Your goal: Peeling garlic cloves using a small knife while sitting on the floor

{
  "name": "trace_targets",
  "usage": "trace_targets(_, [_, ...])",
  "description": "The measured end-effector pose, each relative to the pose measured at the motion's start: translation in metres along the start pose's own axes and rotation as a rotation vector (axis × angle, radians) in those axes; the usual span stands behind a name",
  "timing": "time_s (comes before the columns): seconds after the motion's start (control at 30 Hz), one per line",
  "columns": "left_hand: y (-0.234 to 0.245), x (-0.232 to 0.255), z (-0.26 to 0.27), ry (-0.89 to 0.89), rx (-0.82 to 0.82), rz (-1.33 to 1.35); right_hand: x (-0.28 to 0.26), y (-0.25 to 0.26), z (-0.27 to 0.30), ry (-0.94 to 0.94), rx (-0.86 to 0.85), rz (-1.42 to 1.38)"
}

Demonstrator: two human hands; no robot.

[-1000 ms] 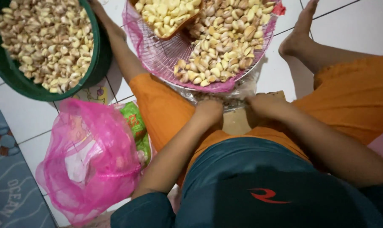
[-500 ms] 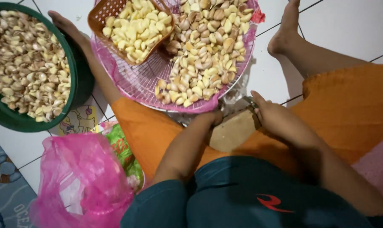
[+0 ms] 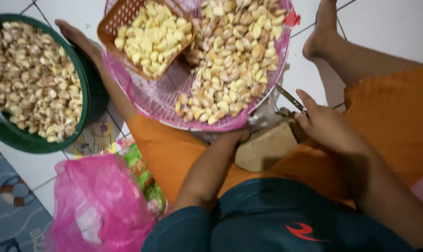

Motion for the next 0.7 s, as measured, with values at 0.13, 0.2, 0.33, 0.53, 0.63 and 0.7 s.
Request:
trace_targets(0.13, [-0.024,-0.007,0.029,-0.003,-0.012,0.061,0.003,0.0,0.013,0.081,0.158,-0.11])
trace_targets(0.2, [0.005,0.014,0.064,-0.003,0.005,0.063,-0.003,0.005,0.017,0.086,0.237,-0.196])
trace_targets(0.33, [0.048,-0.006,0.122,0.217,0.188,0.056,0.011,-0.023,-0.034,0.007,0.268,-1.056])
trace_targets(0.53, [0.117,0.003,0.145,0.195,0.645,-0.141,0.0,-0.037,-0.077,0.072,0.262,-1.372])
trace_targets(0.63, [0.126,0.014,0.156,0.158,0.688,-0.122,-0.011,-0.026,-0.061,0.188,0.393,-1.238])
trace_targets(0.7, [0.113,-0.004,0.138,0.167,0.715,-0.144,-0.013,-0.026,-0.05,0.253,0.469,-1.128])
Point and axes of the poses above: each hand's wrist, its own z-axis away from the middle knuckle, its own y-axis out of the back of the hand, x = y × z, the point moved 10 cm from there along -z, towards the middle knuckle, and after that the axes turned 4 degrees about -z, right-handed, at the moved point
